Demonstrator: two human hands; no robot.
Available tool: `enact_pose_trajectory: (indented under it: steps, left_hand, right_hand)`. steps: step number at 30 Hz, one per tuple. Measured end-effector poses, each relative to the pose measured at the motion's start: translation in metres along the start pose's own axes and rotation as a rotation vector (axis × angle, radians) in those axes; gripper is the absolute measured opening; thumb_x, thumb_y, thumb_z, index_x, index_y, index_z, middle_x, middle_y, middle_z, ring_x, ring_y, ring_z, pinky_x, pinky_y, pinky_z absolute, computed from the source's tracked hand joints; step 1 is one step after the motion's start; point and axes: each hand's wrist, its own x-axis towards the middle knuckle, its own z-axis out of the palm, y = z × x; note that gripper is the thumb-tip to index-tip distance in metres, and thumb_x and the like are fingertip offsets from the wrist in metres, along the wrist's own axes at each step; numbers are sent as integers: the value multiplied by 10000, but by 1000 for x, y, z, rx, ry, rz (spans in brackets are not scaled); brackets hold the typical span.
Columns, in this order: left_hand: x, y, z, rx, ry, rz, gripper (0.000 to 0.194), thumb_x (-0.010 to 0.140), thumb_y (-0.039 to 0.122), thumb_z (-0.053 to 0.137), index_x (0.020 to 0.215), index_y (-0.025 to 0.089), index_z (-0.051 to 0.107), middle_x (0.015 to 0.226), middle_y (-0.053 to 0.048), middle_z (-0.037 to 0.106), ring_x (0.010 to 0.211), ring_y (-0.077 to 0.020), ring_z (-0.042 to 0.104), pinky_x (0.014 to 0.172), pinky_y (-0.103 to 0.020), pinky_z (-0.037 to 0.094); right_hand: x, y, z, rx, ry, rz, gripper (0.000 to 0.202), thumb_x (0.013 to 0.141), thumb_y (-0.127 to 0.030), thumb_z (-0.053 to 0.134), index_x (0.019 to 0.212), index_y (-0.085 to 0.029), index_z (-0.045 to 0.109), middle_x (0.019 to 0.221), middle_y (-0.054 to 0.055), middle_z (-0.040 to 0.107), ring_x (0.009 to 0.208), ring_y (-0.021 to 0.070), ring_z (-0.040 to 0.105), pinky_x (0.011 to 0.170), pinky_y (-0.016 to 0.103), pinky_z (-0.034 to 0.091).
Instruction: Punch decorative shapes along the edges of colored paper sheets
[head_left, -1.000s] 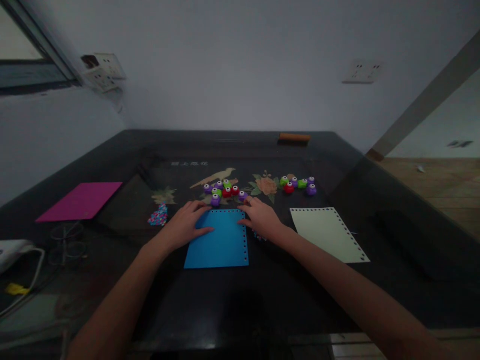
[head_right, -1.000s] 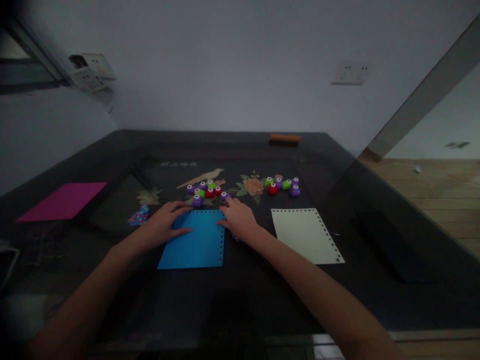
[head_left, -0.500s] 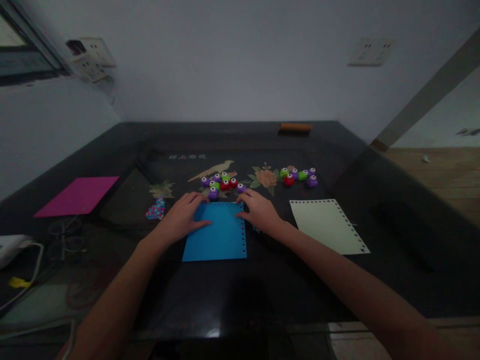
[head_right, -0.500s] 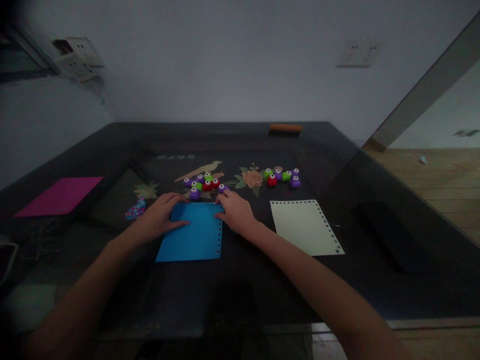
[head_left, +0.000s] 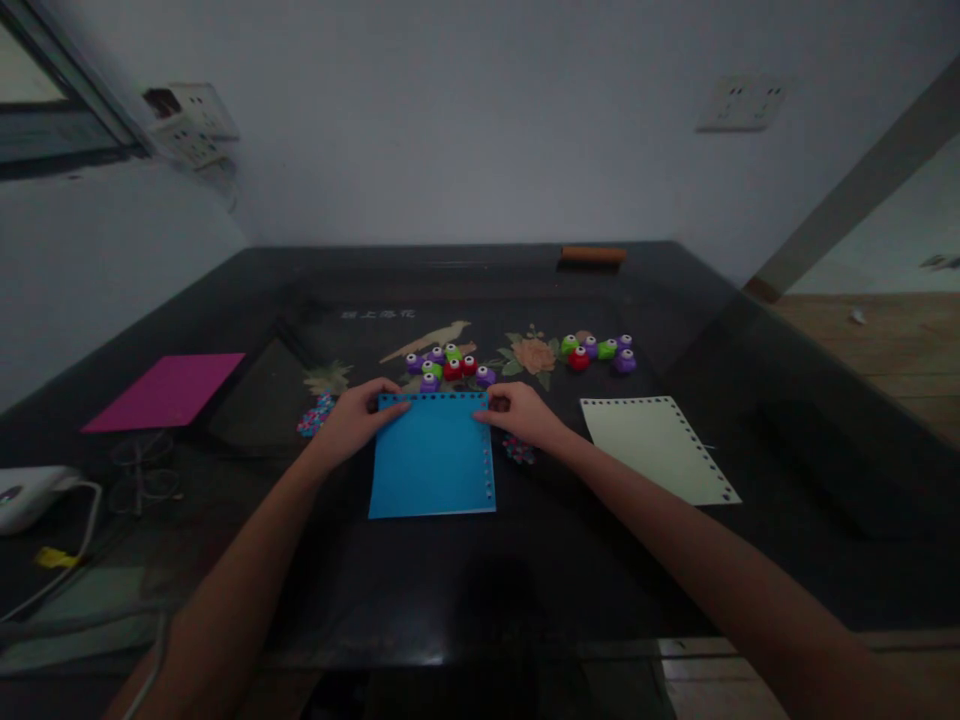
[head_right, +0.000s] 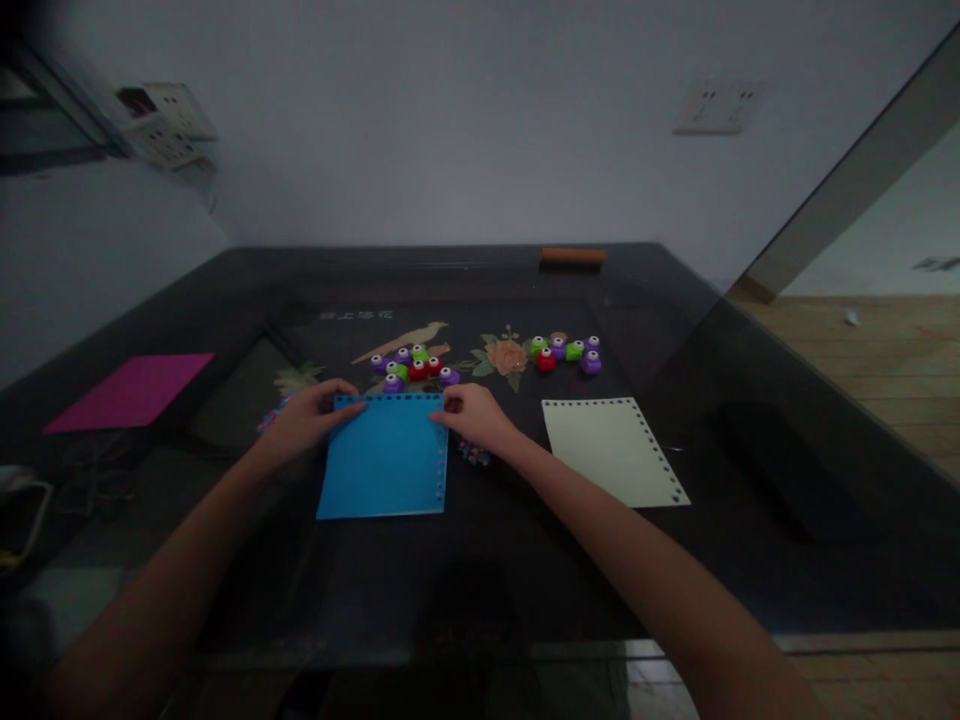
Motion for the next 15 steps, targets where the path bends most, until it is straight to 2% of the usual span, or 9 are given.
enact_pose_trajectory:
  steps: [3,5,10,13,15]
  left_hand:
    - [0,4,-3,-147,61,-104,330,714,492,628,841,189,598,607,32,521,534,-141,490,479,-238,360]
    - [-2,11,-3,-284,109,-154,340,674,475,667,827,182,586,603,39,516,515,-124,476,468,-226,351]
    - [-7,23,4,-661,163,-214,330,640,422,725,778,180,548,613,44,543,511,-105,498,481,-221,408]
    - [-9,20,12,-783,132,-225,351,682,472,689,839,177,578,708,-9,640,612,-160,600,567,-289,508]
    - [-11,17,16,-814,37,-250,407,697,514,671,912,176,602,822,-56,695,720,-212,656,650,-350,550]
  right_hand:
    - [-1,-5,-6,269,-57,38,182,777,-256,608,653,-172,504,609,-26,520,585,102,487,577,247,367]
    - [-3,-9,-11,389,-99,58,147,770,-245,611,683,-171,518,607,-25,538,570,100,498,576,253,381]
    - [-6,-18,-25,447,-94,58,159,764,-257,628,664,-169,541,551,-19,552,511,105,508,553,270,396]
    - [-7,-21,-34,430,-39,43,165,753,-265,649,663,-171,548,540,-21,554,502,105,513,547,269,394]
    - [-8,-21,-41,426,-12,31,167,749,-271,656,665,-174,549,548,-24,557,502,99,512,545,263,391]
